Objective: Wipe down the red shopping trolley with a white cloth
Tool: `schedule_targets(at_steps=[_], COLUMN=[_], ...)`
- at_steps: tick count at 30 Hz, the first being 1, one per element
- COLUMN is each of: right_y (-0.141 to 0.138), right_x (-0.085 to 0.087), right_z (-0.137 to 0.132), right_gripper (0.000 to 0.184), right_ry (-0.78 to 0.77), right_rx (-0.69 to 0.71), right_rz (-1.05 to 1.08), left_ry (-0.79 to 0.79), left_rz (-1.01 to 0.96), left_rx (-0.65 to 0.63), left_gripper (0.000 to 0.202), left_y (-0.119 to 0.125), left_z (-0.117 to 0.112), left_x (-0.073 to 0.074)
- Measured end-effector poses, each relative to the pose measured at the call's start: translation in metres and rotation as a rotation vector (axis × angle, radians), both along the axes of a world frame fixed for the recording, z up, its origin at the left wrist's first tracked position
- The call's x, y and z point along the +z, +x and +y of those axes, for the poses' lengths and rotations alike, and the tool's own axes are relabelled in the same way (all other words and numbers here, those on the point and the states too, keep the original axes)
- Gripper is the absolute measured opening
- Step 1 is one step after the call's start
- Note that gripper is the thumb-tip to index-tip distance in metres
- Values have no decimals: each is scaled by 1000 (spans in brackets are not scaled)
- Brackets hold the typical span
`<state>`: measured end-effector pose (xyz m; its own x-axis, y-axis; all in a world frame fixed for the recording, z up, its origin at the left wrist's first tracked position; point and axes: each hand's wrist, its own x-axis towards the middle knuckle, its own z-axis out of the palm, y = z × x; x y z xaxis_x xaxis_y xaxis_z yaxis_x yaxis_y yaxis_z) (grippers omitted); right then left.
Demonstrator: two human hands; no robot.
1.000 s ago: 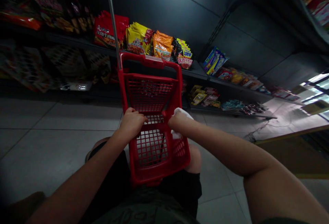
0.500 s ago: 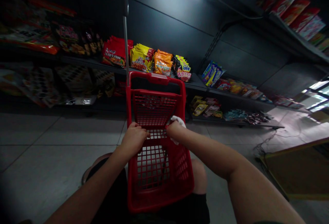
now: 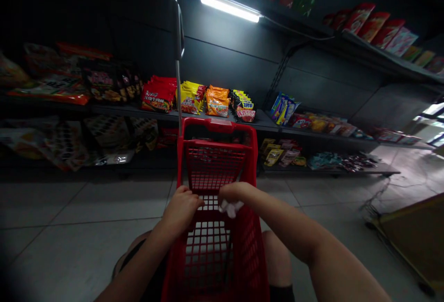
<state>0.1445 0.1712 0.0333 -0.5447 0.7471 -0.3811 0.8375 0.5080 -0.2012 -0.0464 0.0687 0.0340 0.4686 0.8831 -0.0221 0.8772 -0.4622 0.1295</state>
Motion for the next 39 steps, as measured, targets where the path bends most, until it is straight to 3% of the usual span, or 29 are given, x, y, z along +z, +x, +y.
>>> schedule_targets(at_steps=[3,5,8,11,14,17,20,24,27,30,32,34,37,39], right_y=[-22,-39,-52,-32,18,71,101,106,105,107,111,117,127,129], right_x=[29,40,42,39,41,47,40,7,-22,-39,-36,-23,5,15], right_z=[21,36,58,76,83,82,69,26,-25,-74,-91,-89,-54,-26], right_gripper=[23,38,50,54,51,44,44,42,38,32,28,27,33,39], right_ry=[282,530,701,664,667,725,730,643,527,443,421,453,651,753], right_rx=[207,228,225,120,-75,-214,-269,-327,-370,-357,-345,-393,-558,-584], right_rz=[182,323,365,307,271,223,326,672,862,956,1033,1146,1311,1294], left_ry=[6,19,46,65,64,64,73,90,96,106,103,101,106,114], left_rz=[-5,-1,-2,1,20,28,33,47,35,0,-10,-14,-11,-7], left_rx=[4,13,21,28,33,35,41,61,63,45,34,29,34,44], left_gripper=[17,19,19,18,15,15,17,17,17,16,17,18,21,23], left_y=[0,1,1,1,-1,0,3,6,4,1,0,1,5,8], left_z=[1,2,2,2,3,4,5,5,3,1,1,2,7,12], left_x=[1,-2,-8,-10,-9,-7,-6,-7,-9,-10,-11,-11,-11,-11])
